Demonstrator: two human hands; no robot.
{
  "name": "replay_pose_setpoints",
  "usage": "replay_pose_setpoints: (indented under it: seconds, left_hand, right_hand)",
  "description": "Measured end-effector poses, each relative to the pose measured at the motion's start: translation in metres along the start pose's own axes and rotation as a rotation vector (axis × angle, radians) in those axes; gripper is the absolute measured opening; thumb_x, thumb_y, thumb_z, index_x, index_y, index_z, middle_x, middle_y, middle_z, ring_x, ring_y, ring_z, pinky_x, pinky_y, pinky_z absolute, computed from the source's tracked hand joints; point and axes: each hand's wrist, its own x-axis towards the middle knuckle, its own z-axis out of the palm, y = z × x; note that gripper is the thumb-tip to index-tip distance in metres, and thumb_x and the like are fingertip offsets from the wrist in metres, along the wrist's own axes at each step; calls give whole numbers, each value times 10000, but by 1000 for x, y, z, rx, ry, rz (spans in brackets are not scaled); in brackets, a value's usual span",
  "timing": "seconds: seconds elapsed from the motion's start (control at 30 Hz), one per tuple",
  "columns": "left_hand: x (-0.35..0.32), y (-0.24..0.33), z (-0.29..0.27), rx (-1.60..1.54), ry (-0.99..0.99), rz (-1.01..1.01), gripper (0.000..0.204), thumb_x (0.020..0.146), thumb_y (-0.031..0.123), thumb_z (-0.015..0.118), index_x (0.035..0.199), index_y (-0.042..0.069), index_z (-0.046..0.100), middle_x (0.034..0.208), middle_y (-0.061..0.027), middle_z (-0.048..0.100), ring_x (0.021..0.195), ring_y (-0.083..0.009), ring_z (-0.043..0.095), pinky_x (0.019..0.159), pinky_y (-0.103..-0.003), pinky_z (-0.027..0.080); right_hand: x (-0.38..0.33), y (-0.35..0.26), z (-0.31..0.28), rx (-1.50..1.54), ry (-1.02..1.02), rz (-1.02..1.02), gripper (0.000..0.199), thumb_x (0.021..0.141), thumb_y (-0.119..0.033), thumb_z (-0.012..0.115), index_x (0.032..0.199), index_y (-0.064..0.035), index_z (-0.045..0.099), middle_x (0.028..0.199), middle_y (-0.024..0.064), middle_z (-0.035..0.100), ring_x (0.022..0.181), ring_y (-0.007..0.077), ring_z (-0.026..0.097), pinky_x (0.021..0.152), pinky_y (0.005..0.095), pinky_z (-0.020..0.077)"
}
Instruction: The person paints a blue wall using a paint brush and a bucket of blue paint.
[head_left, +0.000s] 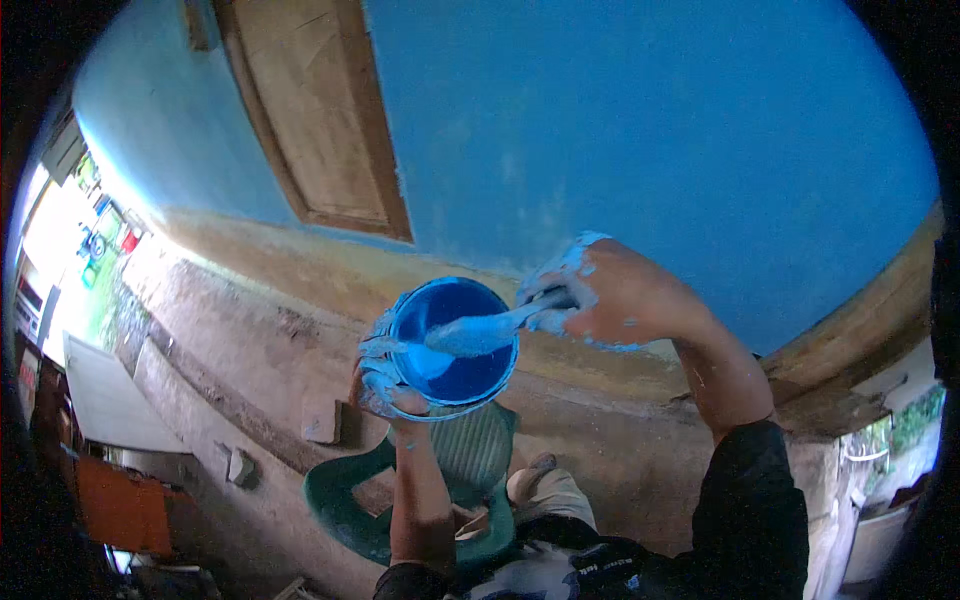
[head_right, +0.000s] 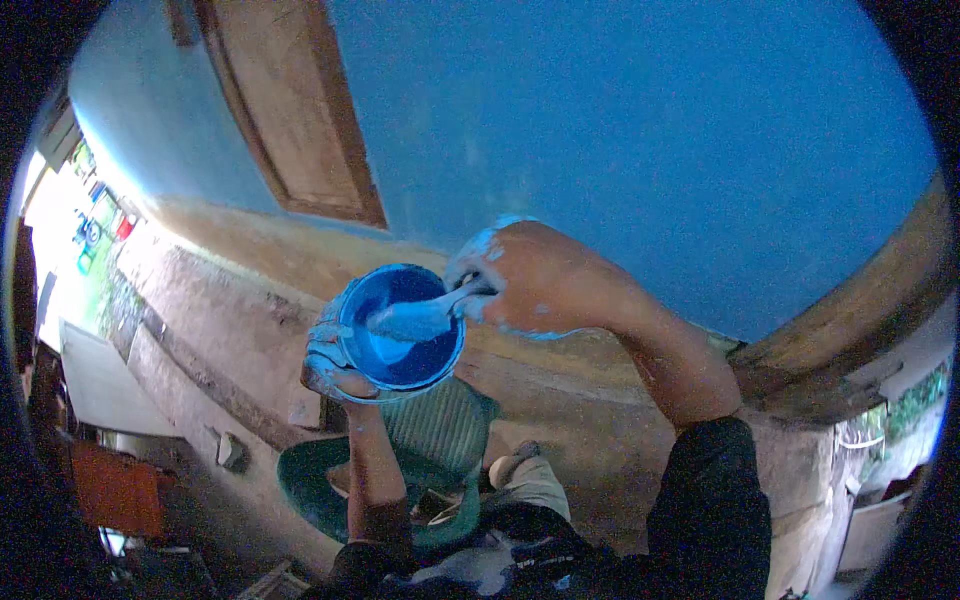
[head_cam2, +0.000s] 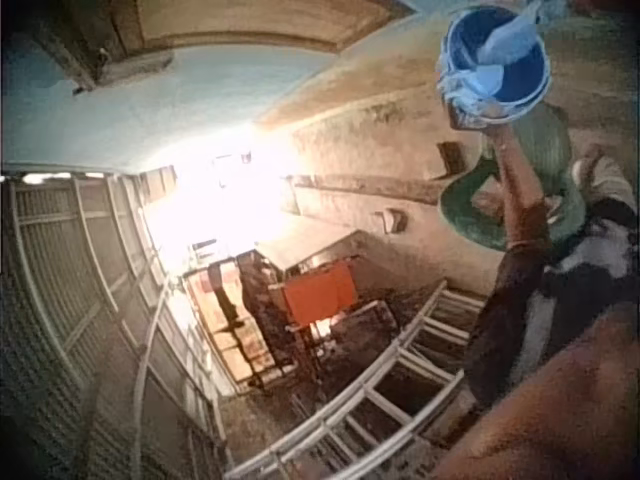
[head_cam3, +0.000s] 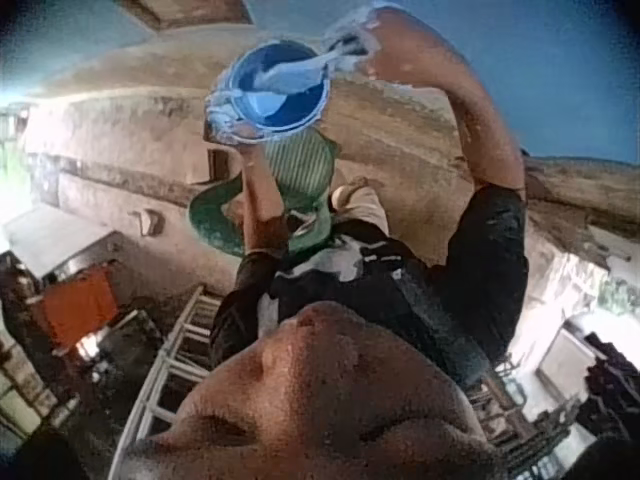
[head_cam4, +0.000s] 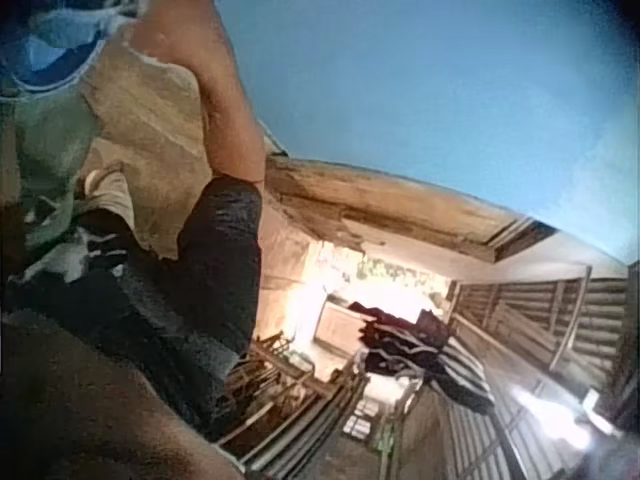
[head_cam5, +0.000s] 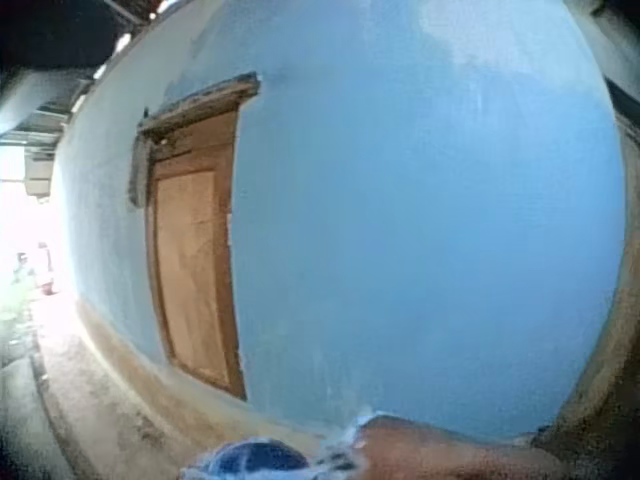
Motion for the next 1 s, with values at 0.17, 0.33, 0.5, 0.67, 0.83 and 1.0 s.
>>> replay_pose_setpoints:
  seconds: [0.17, 0.33, 0.5, 0.67, 0.83, 1.0]
  left_hand:
    - [14, 6, -21, 37, 67, -12, 380, 945, 386, 396, 879, 33, 522, 995, -131, 598, 916, -261, 563, 837, -413, 449]
    - [17, 12, -39, 70, 114, -10, 371, 935, 369, 406, 864, 26, 531, 957, -129, 600, 880, -255, 565, 803, -401, 450]
    - [16, 15, -58, 101, 142, -18, 362, 925, 351, 416, 849, 20, 540, 918, -126, 602, 844, -249, 568, 770, -389, 452]
    - [15, 18, -70, 136, 164, -13, 353, 915, 334, 425, 834, 13, 549, 879, -123, 604, 808, -243, 570, 736, -378, 453]
    - [14, 17, -88, 169, 204, -16, 344, 904, 316, 435, 819, 6, 558, 840, -120, 606, 771, -237, 573, 702, -366, 455]
    - [14, 15, -95, 176, 199, -28, 335, 894, 299, 444, 805, 0, 567, 801, -117, 608, 735, -231, 576, 669, -354, 456]
  right_hand:
    - [71, -20, 59, -307, -179, -142, 221, 694, -149, 638, 878, -28, 658, 758, 188, 637, 705, 362, 623, 599, 446, 482]
    - [93, -37, 95, -520, -278, -159, 71, 686, -62, 592, 722, -12, 627, 718, 201, 623, 689, 360, 634, 592, 461, 492]
    - [101, -47, 114, -498, -247, -226, 77, 673, -56, 595, 721, -6, 630, 726, 204, 625, 698, 360, 638, 591, 453, 499]
    - [92, -33, 112, -493, -239, -173, 85, 706, -65, 596, 750, -5, 637, 751, 216, 627, 708, 360, 635, 574, 435, 496]
    - [66, 5, 99, 243, -24, 11, 252, 753, -226, 707, 915, -34, 692, 678, 79, 626, 607, 179, 589, 539, 324, 449]
    - [43, 29, 145, 734, 39, 309, 278, 747, -229, 740, 924, -20, 693, 627, 1, 562, 554, 100, 481, 491, 273, 362]
